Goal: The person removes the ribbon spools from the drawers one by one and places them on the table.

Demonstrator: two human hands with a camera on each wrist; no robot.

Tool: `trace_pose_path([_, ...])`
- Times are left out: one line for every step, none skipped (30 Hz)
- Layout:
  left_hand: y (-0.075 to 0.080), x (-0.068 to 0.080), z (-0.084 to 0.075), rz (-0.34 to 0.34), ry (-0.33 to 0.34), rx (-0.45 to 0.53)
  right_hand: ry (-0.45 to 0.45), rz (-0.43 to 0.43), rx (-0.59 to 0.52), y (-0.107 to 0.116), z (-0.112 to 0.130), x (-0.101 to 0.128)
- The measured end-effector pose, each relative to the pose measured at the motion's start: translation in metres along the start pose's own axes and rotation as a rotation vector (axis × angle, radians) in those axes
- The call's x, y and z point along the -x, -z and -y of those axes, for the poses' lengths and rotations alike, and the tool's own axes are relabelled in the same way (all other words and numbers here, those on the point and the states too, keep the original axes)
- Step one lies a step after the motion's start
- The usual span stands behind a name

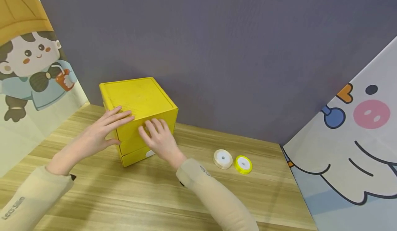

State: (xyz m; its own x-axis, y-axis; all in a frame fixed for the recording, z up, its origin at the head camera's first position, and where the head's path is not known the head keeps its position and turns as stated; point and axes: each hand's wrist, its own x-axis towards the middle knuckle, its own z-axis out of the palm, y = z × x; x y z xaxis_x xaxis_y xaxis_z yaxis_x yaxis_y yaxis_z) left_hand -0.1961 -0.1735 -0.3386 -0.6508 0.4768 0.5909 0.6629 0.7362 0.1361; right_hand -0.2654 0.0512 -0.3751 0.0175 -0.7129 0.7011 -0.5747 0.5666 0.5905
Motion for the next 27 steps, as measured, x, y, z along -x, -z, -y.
trace_pose_path([0.000,0.000,0.000,0.001,0.001,0.000,-0.005,0.005,0.002,0.000,0.001,0.001])
trace_pose_path([0.000,0.001,0.000,0.002,0.002,-0.002,-0.008,0.007,0.008,0.000,0.002,0.003])
trace_pose_path([-0.001,0.001,0.000,0.003,0.004,-0.005,-0.010,0.005,0.011,0.000,0.003,0.004])
trace_pose_path([-0.001,0.001,0.000,0.005,0.006,-0.007,-0.010,-0.001,0.010,0.000,0.003,0.005])
trace_pose_path([-0.001,0.002,0.000,0.005,0.006,-0.006,-0.010,-0.006,0.010,-0.001,0.004,0.007])
trace_pose_path([-0.001,0.002,0.000,0.004,0.005,-0.006,-0.009,-0.014,0.008,-0.002,0.004,0.008])
trace_pose_path([-0.001,0.002,0.001,0.002,0.005,-0.007,-0.009,-0.022,0.005,-0.002,0.005,0.009])
trace_pose_path([-0.001,0.002,0.001,0.002,0.004,-0.008,-0.009,-0.031,0.001,-0.003,0.006,0.010])
trace_pose_path([-0.001,0.002,0.001,0.002,0.005,-0.008,-0.010,-0.038,-0.001,-0.003,0.006,0.011])
trace_pose_path([-0.001,0.002,0.001,0.002,0.006,-0.008,-0.010,-0.044,-0.002,-0.003,0.006,0.012])
trace_pose_path([-0.001,0.002,0.001,0.004,0.006,-0.009,-0.012,-0.047,0.000,-0.003,0.007,0.012])
trace_pose_path([-0.001,0.002,0.001,0.005,0.007,-0.013,-0.014,-0.047,0.001,-0.002,0.007,0.013])
trace_pose_path([-0.001,0.002,0.001,0.007,0.008,-0.013,-0.015,-0.045,-0.002,-0.001,0.007,0.014])
trace_pose_path([-0.001,0.002,0.001,0.008,0.007,-0.013,-0.014,-0.042,0.001,-0.001,0.007,0.016])
trace_pose_path([-0.001,0.002,0.001,0.008,0.008,-0.014,-0.012,-0.039,0.003,0.000,0.008,0.017])
trace_pose_path([-0.001,0.002,0.001,0.008,0.008,-0.014,-0.008,-0.036,0.000,0.001,0.008,0.018])
trace_pose_path([0.000,0.002,0.001,0.008,0.008,-0.014,-0.003,-0.033,-0.007,0.002,0.009,0.019])
trace_pose_path([0.000,0.002,0.001,0.007,0.009,-0.012,0.004,-0.032,-0.014,0.003,0.009,0.021])
trace_pose_path([0.000,0.002,0.001,0.006,0.011,-0.010,0.012,-0.033,-0.017,0.003,0.010,0.022])
trace_pose_path([0.000,0.002,0.001,0.005,0.013,-0.009,0.018,-0.035,-0.024,0.003,0.010,0.024])
trace_pose_path([0.000,0.002,0.001,0.004,0.015,-0.007,0.022,-0.038,-0.032,0.003,0.011,0.025])
trace_pose_path([0.000,0.003,0.001,0.004,0.017,-0.005,0.025,-0.040,-0.038,0.003,0.012,0.026])
trace_pose_path([-0.001,0.003,0.001,0.003,0.018,-0.004,0.028,-0.042,-0.042,0.003,0.012,0.028])
trace_pose_path([-0.001,0.002,0.001,0.003,0.019,-0.003,0.028,-0.046,-0.042,0.002,0.013,0.029])
trace_pose_path([-0.001,0.002,0.001,0.003,0.019,-0.001,0.028,-0.050,-0.044,0.001,0.014,0.030])
trace_pose_path([-0.001,0.002,0.001,0.002,0.018,0.001,0.027,-0.054,-0.051,0.000,0.014,0.031])
trace_pose_path([-0.002,0.002,0.001,0.003,0.019,0.001,0.029,-0.059,-0.050,-0.001,0.015,0.033])
